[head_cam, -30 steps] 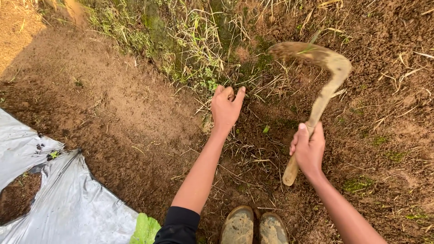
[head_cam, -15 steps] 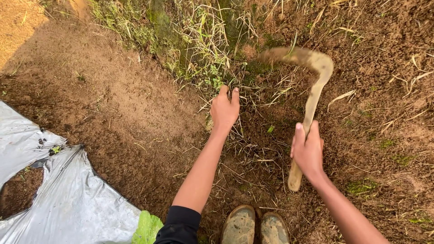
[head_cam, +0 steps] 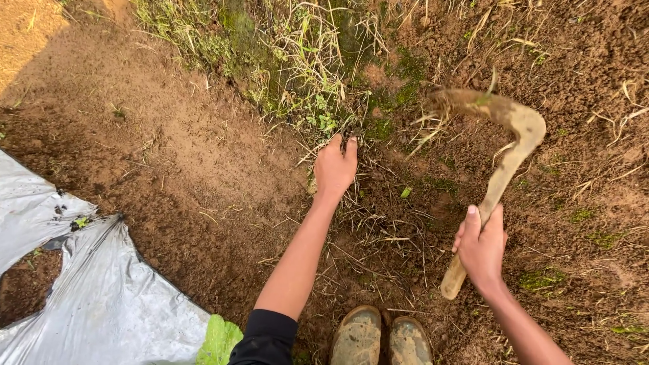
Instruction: The person uses a hand hoe to loosen soil and remove weeds from a garden bed. They repeatedly strike the ground with the tool and pull out uprooted weeds by hand, clearing the area around small plants.
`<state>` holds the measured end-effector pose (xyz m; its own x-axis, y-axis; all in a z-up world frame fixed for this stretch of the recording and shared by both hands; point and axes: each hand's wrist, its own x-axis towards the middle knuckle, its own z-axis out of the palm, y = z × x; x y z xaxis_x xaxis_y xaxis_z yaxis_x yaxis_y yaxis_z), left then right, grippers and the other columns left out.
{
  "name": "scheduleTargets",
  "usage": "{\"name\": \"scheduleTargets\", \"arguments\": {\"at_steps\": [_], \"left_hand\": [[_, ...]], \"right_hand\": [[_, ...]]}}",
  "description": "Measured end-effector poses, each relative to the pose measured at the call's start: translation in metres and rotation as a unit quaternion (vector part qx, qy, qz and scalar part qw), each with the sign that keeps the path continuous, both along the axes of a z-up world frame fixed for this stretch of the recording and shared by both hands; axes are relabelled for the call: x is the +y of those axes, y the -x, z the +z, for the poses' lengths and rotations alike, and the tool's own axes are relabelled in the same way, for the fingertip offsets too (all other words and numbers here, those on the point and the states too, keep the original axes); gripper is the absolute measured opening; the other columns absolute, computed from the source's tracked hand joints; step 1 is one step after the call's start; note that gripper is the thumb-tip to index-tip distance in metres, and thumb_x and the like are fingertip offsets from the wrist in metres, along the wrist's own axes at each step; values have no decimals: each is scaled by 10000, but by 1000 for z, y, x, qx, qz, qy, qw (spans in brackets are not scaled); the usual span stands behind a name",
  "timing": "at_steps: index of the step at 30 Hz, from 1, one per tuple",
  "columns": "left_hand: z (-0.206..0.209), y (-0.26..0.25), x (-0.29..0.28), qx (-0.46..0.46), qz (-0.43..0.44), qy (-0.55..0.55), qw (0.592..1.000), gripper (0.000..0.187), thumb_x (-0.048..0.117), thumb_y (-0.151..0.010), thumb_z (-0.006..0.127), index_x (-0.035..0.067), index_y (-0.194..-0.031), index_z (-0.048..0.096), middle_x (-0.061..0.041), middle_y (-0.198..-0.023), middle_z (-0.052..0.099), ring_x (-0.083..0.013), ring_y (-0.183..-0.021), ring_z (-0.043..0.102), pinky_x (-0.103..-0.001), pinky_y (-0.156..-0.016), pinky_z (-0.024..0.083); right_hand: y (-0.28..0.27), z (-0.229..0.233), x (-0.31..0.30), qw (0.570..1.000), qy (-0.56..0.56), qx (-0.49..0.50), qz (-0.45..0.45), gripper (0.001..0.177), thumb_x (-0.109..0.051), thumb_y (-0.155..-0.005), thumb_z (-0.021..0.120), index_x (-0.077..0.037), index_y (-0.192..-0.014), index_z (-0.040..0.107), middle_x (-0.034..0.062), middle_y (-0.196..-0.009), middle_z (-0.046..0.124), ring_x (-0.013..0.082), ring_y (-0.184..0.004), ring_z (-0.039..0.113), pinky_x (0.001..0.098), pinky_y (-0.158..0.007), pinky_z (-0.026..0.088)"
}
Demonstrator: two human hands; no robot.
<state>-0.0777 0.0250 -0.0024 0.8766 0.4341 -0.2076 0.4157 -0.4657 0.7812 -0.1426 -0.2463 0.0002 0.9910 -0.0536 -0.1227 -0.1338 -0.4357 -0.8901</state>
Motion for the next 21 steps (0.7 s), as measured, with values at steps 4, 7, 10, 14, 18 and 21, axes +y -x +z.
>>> {"name": "scheduleTargets", "arguments": {"at_steps": [4, 7, 10, 14, 18, 21], "left_hand": [[-10, -4, -6, -13, 3, -5, 1000, 495, 326, -1030, 539, -75, -1311, 614, -302, -1064, 713, -359, -914, 751, -543, -800, 574], [11, -1, -13, -1, -1, -1, 1000, 541, 332, -1028, 517, -101, -1346, 574, -328, -1209, 665, -397, -1080, 706, -575, -887, 552], [16, 2, -14, 8, -9, 0, 1000, 541, 323, -1019, 521, -112, -1335, 580, -330, -1175, 679, -435, -1070, 700, -588, -870, 551], [7, 0, -10, 1, -2, -2, 1000, 544, 322, -1005, 546, -119, -1320, 594, -349, -1160, 678, -440, -1024, 714, -586, -834, 555], [-18, -7, -9, -15, 7, 4, 1000, 529, 303, -1016, 547, -142, -1299, 592, -372, -1167, 658, -410, -954, 740, -599, -822, 569], [9, 2, -12, -6, 6, 8, 1000, 540, 313, -997, 551, -126, -1308, 595, -349, -1170, 671, -443, -1054, 704, -575, -846, 565]], "right_hand": [[4, 10, -3, 1000, 3, 1, -9, 116, -34, -1122, 376, 52, -1151, 447, 88, -595, 540, 179, -423, 532, 316, -395, 504], [-6, 14, -2, 999, -38, -23, -13, 109, -36, -1128, 372, 33, -1135, 456, 79, -597, 529, 163, -423, 539, 308, -386, 508], [-11, 22, 3, 993, -77, -88, -21, 122, -3, -1138, 333, -26, -1141, 453, 54, -636, 519, 153, -445, 527, 268, -393, 491], [-1, 9, -1, 998, -46, -32, -3, 97, -2, -1123, 358, -3, -1137, 454, 73, -618, 525, 161, -436, 517, 277, -388, 493], [8, 3, -10, 1000, -2, 8, 0, 114, -1, -1120, 378, 16, -1109, 491, 87, -607, 545, 177, -412, 520, 273, -367, 476], [-7, 25, -6, 996, -73, -57, -21, 111, 15, -1126, 352, -36, -1113, 450, 51, -614, 497, 147, -427, 503, 268, -382, 478]]}}
